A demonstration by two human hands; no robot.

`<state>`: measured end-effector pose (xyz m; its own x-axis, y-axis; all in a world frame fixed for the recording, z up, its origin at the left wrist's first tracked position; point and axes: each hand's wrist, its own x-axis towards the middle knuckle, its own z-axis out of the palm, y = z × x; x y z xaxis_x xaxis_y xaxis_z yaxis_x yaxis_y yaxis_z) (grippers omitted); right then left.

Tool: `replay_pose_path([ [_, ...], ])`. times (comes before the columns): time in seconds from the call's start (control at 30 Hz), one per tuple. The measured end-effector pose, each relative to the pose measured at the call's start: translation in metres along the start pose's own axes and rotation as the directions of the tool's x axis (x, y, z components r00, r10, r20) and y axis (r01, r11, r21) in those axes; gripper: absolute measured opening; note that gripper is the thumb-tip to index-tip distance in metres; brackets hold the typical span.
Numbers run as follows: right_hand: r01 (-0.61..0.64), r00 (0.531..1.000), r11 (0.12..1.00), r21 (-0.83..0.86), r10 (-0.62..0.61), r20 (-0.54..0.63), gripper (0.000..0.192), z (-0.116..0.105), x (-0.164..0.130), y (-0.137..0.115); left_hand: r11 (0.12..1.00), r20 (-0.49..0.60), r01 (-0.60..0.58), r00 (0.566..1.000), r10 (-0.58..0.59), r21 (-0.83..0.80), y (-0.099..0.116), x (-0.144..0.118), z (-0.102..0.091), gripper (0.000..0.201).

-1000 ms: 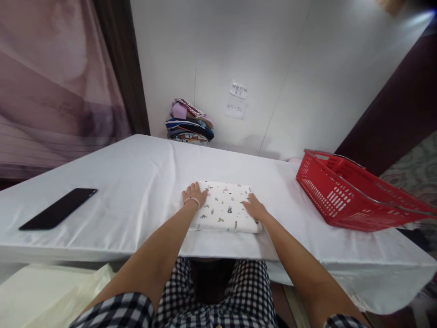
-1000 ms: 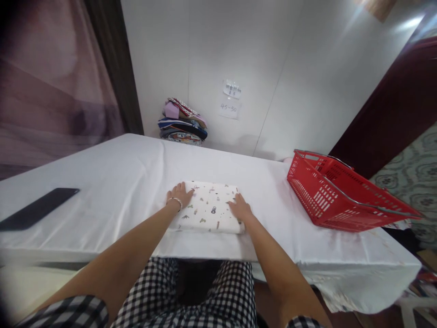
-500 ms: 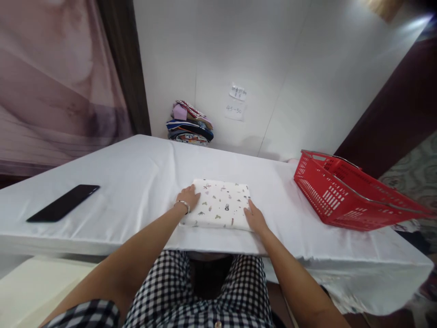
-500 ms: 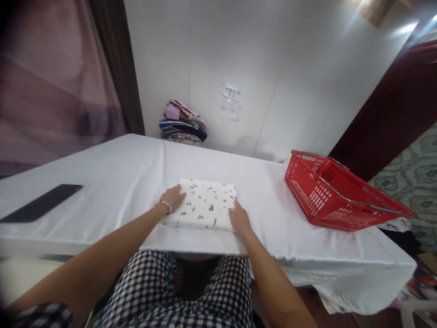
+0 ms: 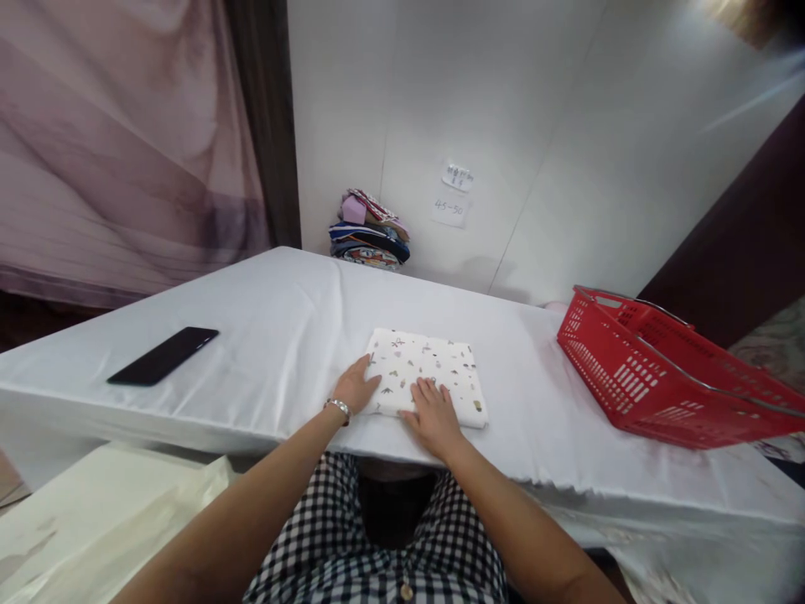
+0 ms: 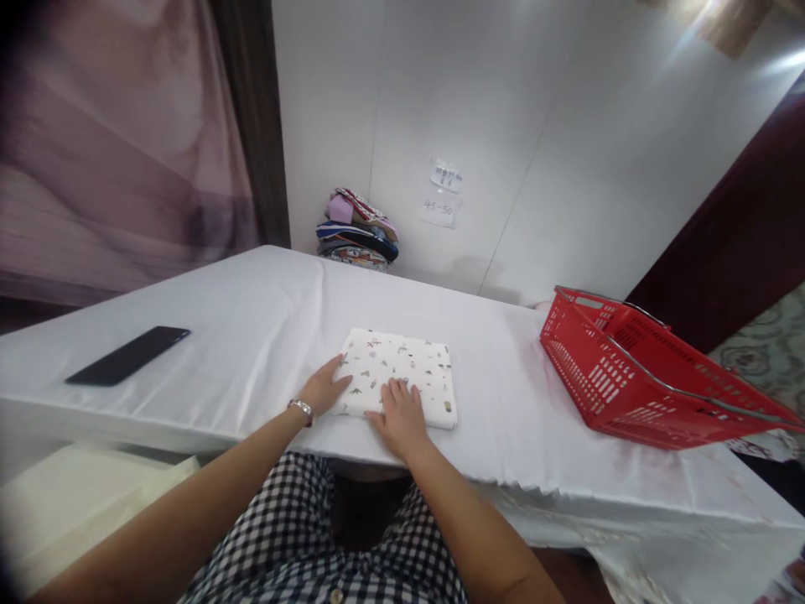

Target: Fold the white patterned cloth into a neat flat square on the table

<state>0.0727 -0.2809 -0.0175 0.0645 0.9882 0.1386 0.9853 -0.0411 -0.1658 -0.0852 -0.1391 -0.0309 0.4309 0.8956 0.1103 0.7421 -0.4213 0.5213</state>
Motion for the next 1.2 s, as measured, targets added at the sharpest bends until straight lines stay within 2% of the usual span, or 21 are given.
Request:
replay_pose_path([
  [0.1, 0.004, 1.0, 1.0, -0.015, -0.004, 0.003, 0.062, 0.0, -0.007, 0.01, 1.0, 0.003, -0.013, 1.0, 0.013, -0.002, 0.0, -0.001, 0.0, 0.06],
  [0.27, -0.077, 0.997, 0.994, -0.079, 0.077, -0.004, 0.065, -0.008, -0.034, 0.052, 1.0, -0.006, -0.01, 1.0, 0.01, 0.007, -0.001, -0.002, -0.002, 0.06],
  [0.4, -0.131, 0.991, 0.983, -0.128, 0.127, -0.038, 0.062, -0.007, -0.05, 0.068, 0.996, -0.041, 0.021, 0.999, -0.018, 0.089, 0.01, -0.007, -0.005, 0.058],
  [0.47, -0.15, 0.988, 0.978, -0.147, 0.145, -0.048, 0.061, -0.006, -0.052, 0.068, 0.984, -0.088, -0.012, 0.996, 0.028, 0.175, 0.022, -0.013, -0.004, 0.056],
  [0.53, -0.166, 0.986, 0.973, -0.161, 0.159, -0.054, 0.061, -0.007, -0.05, 0.061, 0.963, -0.109, -0.131, 0.981, 0.16, 0.236, 0.033, -0.022, -0.001, 0.054],
  [0.6, -0.164, 0.986, 0.973, -0.16, 0.16, -0.038, 0.062, -0.009, -0.045, 0.05, 0.929, -0.078, -0.272, 0.951, 0.3, 0.251, 0.042, -0.03, 0.006, 0.054],
  [0.67, -0.12, 0.993, 0.983, -0.141, 0.121, -0.005, 0.062, -0.01, -0.038, 0.036, 0.895, -0.032, -0.373, 0.919, 0.392, 0.245, 0.045, -0.035, 0.012, 0.053],
  [0.8, 0.01, 0.999, 0.997, -0.071, -0.007, 0.039, 0.062, -0.006, -0.017, 0.005, 0.855, -0.003, -0.458, 0.881, 0.473, 0.244, 0.039, -0.039, 0.017, 0.049],
  [0.9, 0.048, 0.999, 0.998, -0.037, -0.047, 0.024, 0.061, 0.001, -0.005, -0.007, 0.834, 0.009, -0.489, 0.864, 0.503, 0.257, 0.033, -0.04, 0.014, 0.046],
  [1.03, 0.089, 0.996, 0.995, -0.035, -0.089, 0.015, 0.056, 0.002, -0.007, 0.003, 0.819, 0.018, -0.515, 0.849, 0.529, 0.254, 0.028, -0.041, 0.012, 0.047],
  [1.2, -0.012, 0.999, 0.995, -0.096, 0.014, 0.029, 0.058, -0.008, -0.03, 0.045, 0.811, -0.021, -0.523, 0.837, 0.547, 0.261, 0.027, -0.041, 0.015, 0.046],
])
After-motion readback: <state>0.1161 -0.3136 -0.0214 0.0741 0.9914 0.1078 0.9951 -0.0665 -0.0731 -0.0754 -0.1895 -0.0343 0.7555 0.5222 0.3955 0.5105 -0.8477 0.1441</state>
